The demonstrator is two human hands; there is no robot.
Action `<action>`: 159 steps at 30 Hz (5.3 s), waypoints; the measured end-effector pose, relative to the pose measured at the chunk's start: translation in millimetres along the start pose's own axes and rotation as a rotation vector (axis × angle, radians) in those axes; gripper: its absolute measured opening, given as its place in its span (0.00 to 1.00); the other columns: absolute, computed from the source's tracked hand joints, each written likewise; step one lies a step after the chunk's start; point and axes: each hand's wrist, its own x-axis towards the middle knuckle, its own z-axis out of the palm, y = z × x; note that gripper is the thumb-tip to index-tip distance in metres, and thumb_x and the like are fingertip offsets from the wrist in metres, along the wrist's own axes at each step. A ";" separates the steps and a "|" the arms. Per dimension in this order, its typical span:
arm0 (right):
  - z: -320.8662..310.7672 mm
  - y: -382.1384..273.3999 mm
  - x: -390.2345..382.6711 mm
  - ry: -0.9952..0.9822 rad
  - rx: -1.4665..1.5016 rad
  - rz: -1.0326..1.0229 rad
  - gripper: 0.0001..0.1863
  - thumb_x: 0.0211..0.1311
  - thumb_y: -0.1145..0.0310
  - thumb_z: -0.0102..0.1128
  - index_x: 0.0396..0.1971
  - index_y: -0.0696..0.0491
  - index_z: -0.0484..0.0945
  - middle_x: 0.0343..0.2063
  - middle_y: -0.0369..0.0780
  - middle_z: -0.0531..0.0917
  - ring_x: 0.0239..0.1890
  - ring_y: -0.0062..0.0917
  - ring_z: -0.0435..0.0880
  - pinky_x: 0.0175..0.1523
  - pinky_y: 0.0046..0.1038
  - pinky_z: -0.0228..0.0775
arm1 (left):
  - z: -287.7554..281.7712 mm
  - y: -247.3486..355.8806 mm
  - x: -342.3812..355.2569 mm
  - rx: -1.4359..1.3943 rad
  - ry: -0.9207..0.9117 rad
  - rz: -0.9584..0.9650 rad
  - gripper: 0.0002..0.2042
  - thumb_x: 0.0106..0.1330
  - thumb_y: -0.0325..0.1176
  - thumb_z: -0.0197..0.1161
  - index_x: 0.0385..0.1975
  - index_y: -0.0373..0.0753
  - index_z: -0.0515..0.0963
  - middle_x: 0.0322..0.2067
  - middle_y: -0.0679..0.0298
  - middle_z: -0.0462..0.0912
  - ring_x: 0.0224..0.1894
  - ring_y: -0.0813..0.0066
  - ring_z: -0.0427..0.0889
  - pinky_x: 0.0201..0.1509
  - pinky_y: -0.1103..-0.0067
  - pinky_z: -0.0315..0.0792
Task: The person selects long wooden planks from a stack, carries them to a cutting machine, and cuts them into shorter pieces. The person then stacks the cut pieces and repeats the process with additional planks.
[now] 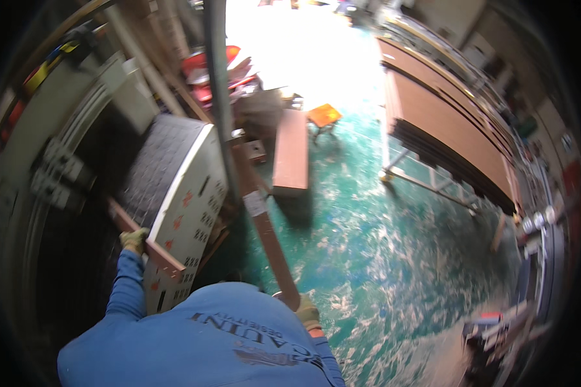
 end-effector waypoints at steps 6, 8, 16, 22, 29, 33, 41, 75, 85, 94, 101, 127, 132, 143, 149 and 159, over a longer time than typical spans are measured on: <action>-21.7 36.6 -7.7 -0.033 -0.059 -0.056 0.32 0.48 0.56 0.77 0.53 0.56 0.81 0.44 0.53 0.88 0.49 0.48 0.88 0.52 0.41 0.79 | 2.7 21.8 -125.9 -0.970 -0.129 -0.009 0.21 0.48 0.27 0.82 0.41 0.32 0.82 0.31 0.60 0.84 0.27 0.63 0.83 0.34 0.63 0.81; -29.3 46.3 -7.6 -0.037 -0.077 -0.067 0.32 0.48 0.56 0.77 0.53 0.56 0.81 0.44 0.53 0.88 0.49 0.48 0.88 0.52 0.41 0.80 | 6.7 35.0 -150.2 -0.994 -0.035 0.019 0.26 0.47 0.26 0.84 0.47 0.33 0.80 0.35 0.61 0.85 0.30 0.64 0.83 0.38 0.65 0.82; -50.0 75.8 -18.9 -0.020 -0.083 -0.071 0.32 0.47 0.56 0.77 0.52 0.56 0.81 0.43 0.53 0.88 0.48 0.48 0.89 0.51 0.41 0.80 | -31.8 96.2 -196.1 -1.400 0.138 0.461 0.21 0.63 0.27 0.79 0.53 0.34 0.76 0.43 0.62 0.85 0.43 0.73 0.85 0.52 0.75 0.82; -57.3 90.9 -29.1 0.005 -0.050 -0.005 0.32 0.47 0.56 0.78 0.52 0.56 0.81 0.43 0.53 0.88 0.47 0.47 0.89 0.51 0.41 0.80 | -60.0 136.7 -179.7 -1.227 -0.102 0.371 0.08 0.63 0.23 0.75 0.40 0.33 0.86 0.35 0.66 0.87 0.33 0.76 0.86 0.40 0.76 0.83; -61.2 86.1 -30.2 0.049 -0.022 0.140 0.32 0.46 0.56 0.78 0.51 0.56 0.81 0.43 0.53 0.88 0.47 0.47 0.89 0.50 0.41 0.81 | 96.1 131.1 -162.4 -0.927 -0.148 0.233 0.14 0.55 0.20 0.80 0.41 0.36 0.87 0.37 0.68 0.88 0.36 0.76 0.85 0.45 0.75 0.81; -59.7 64.5 -21.3 0.066 -0.017 0.233 0.32 0.46 0.56 0.78 0.51 0.57 0.81 0.43 0.53 0.88 0.46 0.47 0.89 0.50 0.41 0.81 | 186.6 138.2 -151.2 -0.775 -0.182 0.053 0.15 0.57 0.23 0.79 0.44 0.32 0.86 0.39 0.61 0.89 0.36 0.70 0.86 0.41 0.68 0.81; -30.2 28.0 28.7 0.116 -0.010 0.315 0.34 0.45 0.56 0.80 0.48 0.61 0.80 0.39 0.53 0.88 0.41 0.46 0.90 0.48 0.42 0.82 | 346.3 133.8 -90.6 -0.651 -0.330 -0.324 0.16 0.66 0.23 0.71 0.53 0.38 0.80 0.46 0.58 0.86 0.44 0.60 0.87 0.42 0.69 0.88; -21.1 -42.9 87.3 0.190 0.124 0.388 0.34 0.47 0.55 0.78 0.50 0.61 0.78 0.42 0.54 0.86 0.44 0.50 0.88 0.51 0.44 0.81 | 415.8 31.4 -38.3 0.091 -0.722 -0.212 0.33 0.64 0.39 0.79 0.66 0.33 0.74 0.51 0.51 0.87 0.46 0.59 0.88 0.47 0.62 0.84; -45.9 -12.0 6.1 0.408 0.213 0.350 0.32 0.54 0.56 0.77 0.57 0.52 0.76 0.49 0.52 0.84 0.53 0.51 0.84 0.57 0.45 0.78 | 377.1 205.4 -277.0 0.060 -1.958 0.326 0.26 0.65 0.28 0.76 0.62 0.32 0.77 0.42 0.60 0.87 0.41 0.73 0.85 0.45 0.75 0.79; -64.8 98.9 -90.5 0.514 0.204 0.448 0.31 0.55 0.62 0.72 0.60 0.52 0.74 0.53 0.47 0.81 0.57 0.44 0.81 0.61 0.43 0.74 | 301.0 251.6 -516.1 0.383 -2.410 0.560 0.27 0.75 0.41 0.59 0.69 0.33 0.69 0.57 0.53 0.80 0.40 0.74 0.80 0.43 0.78 0.78; -45.8 169.5 -202.1 0.928 0.168 0.597 0.37 0.55 0.61 0.75 0.66 0.51 0.72 0.54 0.44 0.82 0.56 0.43 0.83 0.61 0.43 0.75 | 241.6 197.6 -701.3 0.139 -2.163 2.141 0.25 0.58 0.29 0.74 0.58 0.36 0.80 0.47 0.56 0.88 0.50 0.58 0.88 0.53 0.70 0.82; 371.3 233.5 -190.2 1.039 1.441 1.918 0.18 0.72 0.51 0.51 0.35 0.43 0.89 0.30 0.47 0.88 0.38 0.46 0.88 0.40 0.51 0.78 | 161.9 -145.4 -1320.5 0.718 -3.134 1.049 0.21 0.76 0.44 0.67 0.59 0.36 0.77 0.48 0.58 0.82 0.51 0.64 0.84 0.51 0.65 0.85; 389.8 309.1 -195.2 1.183 1.930 1.552 0.22 0.64 0.41 0.60 0.35 0.44 0.88 0.31 0.46 0.87 0.38 0.46 0.87 0.40 0.50 0.77 | 94.9 -281.5 -1396.0 0.803 -3.071 1.121 0.21 0.75 0.43 0.68 0.58 0.35 0.77 0.46 0.58 0.82 0.46 0.66 0.84 0.42 0.70 0.85; 500.2 431.2 -696.0 1.827 1.373 2.093 0.26 0.74 0.43 0.53 0.34 0.51 0.88 0.34 0.51 0.88 0.42 0.50 0.87 0.51 0.55 0.76 | -66.2 -484.9 -1509.2 0.969 -2.957 0.883 0.23 0.70 0.43 0.72 0.58 0.36 0.79 0.45 0.57 0.85 0.48 0.58 0.86 0.45 0.59 0.85; 544.5 509.8 -827.2 1.784 1.738 2.031 0.23 0.73 0.47 0.58 0.38 0.53 0.88 0.35 0.49 0.89 0.39 0.45 0.87 0.48 0.48 0.78 | -109.2 -637.7 -1593.4 0.972 -2.929 0.997 0.23 0.69 0.43 0.73 0.58 0.37 0.79 0.46 0.57 0.85 0.49 0.59 0.86 0.46 0.59 0.85; 587.7 594.3 -788.7 1.571 1.994 1.807 0.31 0.55 0.32 0.70 0.34 0.48 0.91 0.33 0.46 0.90 0.39 0.39 0.88 0.48 0.47 0.78 | -260.6 -904.9 -1732.0 1.137 -3.180 1.045 0.22 0.66 0.39 0.76 0.57 0.38 0.79 0.51 0.57 0.84 0.53 0.59 0.84 0.47 0.60 0.85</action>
